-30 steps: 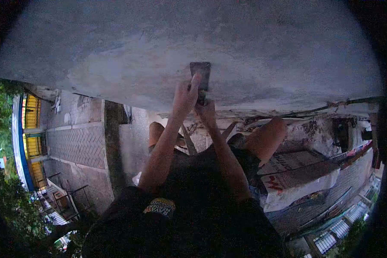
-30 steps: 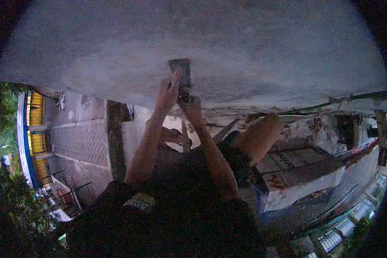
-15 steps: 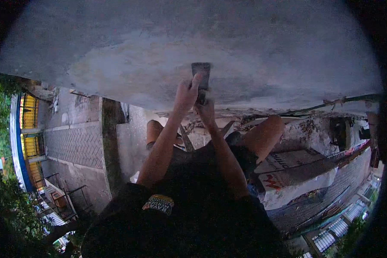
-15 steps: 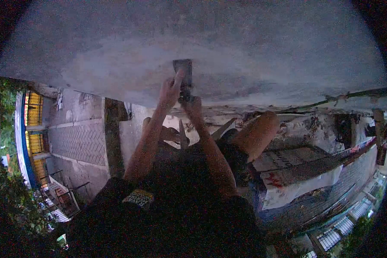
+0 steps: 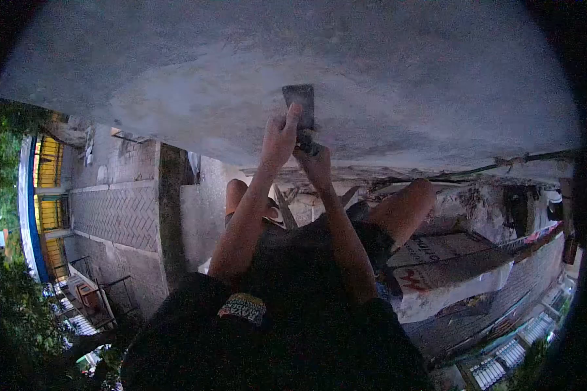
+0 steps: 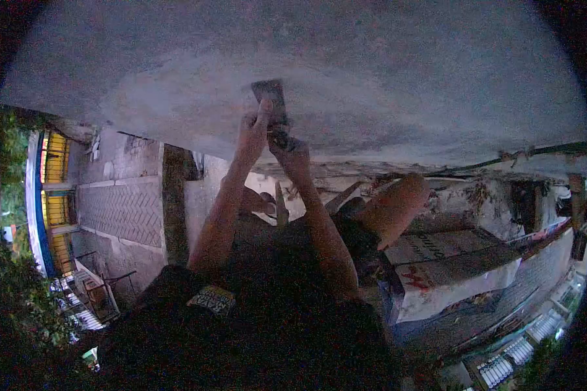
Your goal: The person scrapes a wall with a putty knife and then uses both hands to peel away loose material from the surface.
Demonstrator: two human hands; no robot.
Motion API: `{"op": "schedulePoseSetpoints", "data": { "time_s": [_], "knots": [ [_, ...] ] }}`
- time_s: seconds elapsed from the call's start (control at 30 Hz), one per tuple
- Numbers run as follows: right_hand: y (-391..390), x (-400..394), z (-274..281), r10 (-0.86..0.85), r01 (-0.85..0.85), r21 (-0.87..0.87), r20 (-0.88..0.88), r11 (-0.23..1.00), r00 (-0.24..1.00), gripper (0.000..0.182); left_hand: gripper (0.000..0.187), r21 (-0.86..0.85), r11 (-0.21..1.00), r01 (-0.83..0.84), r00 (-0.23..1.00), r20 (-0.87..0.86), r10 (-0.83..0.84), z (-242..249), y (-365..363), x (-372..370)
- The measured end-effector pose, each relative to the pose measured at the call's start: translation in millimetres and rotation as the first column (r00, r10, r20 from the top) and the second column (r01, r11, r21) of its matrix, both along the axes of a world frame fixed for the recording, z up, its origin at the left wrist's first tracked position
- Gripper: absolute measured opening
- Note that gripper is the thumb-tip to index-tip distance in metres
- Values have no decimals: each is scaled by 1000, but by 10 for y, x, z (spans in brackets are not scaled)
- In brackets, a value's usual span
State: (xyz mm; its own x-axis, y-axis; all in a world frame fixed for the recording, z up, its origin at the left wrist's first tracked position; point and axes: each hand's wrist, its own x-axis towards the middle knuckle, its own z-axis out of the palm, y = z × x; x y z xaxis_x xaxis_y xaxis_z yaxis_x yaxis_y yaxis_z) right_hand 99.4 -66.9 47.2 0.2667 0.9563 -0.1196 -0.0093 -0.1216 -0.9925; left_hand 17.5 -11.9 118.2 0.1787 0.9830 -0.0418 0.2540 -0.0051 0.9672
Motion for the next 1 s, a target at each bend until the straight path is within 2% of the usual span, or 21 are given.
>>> {"op": "schedulePoseSetpoints", "data": {
  "time_s": [0.03, 0.1, 0.2, 0.23, 0.27, 0.37, 0.43, 0.53, 0.63, 0.73, 0.83, 0.93, 1.0],
  "knots": [
    [27, -41, -149, -28, 20, 85, 94, 996, 995, 22, 56, 3, 999, 32, 999, -6, -32, -27, 67, -32],
    [113, -181, -568, -115, 40, 268, 269, 963, 956, 23, 56, 6, 1000, 16, 999, 37, -16, -462, 171, -133],
    [28, -222, -161, -14, 14, -4, 31, 1000, 999, 21, 55, 27, 1000, -4, 999, 38, 3, -389, 233, -169],
    [1, -206, -68, 55, -46, -50, 198, 998, 979, 18, 55, 21, 1000, -11, 1000, 21, 10, -344, 170, -203],
    [-18, -248, -156, 52, -45, -58, 137, 997, 989, 18, 55, 17, 999, -43, 999, 3, 43, -476, 153, -242],
    [46, -276, -241, 24, -24, -8, 19, 1000, 1000, 18, 55, 26, 997, -68, 996, -62, 70, -600, 232, -244],
    [27, -278, -121, 9, -9, 68, -3, 998, 1000, 20, 55, -7, 1000, -18, 987, -158, 16, -165, 131, -241],
    [-10, -279, -151, 7, -24, 123, 141, 992, 990, 23, 55, -146, 989, -2, 990, 141, 23, -133, 52, -175],
    [63, -274, -248, -4, 6, 27, -76, 1000, 997, 23, 52, 10, 1000, 6, 996, -87, -5, -253, 155, -202],
    [182, -262, -265, 20, -23, 166, 23, 986, 1000, 23, 50, 128, 991, -31, 998, 61, 23, -114, 148, -162],
    [158, -278, -298, 15, -14, 109, -11, 994, 1000, 25, 48, 32, 999, 19, 1000, 18, -20, -177, 157, -202],
    [158, -333, -270, -49, 29, 192, 101, 981, 994, 30, 46, 36, 998, 55, 972, -229, -45, -62, 149, -245],
    [286, -275, -245, -4, -6, 121, 80, 993, 997, 32, 46, 146, 989, 29, 998, -54, -21, 2, 221, -191]
  ]
}}
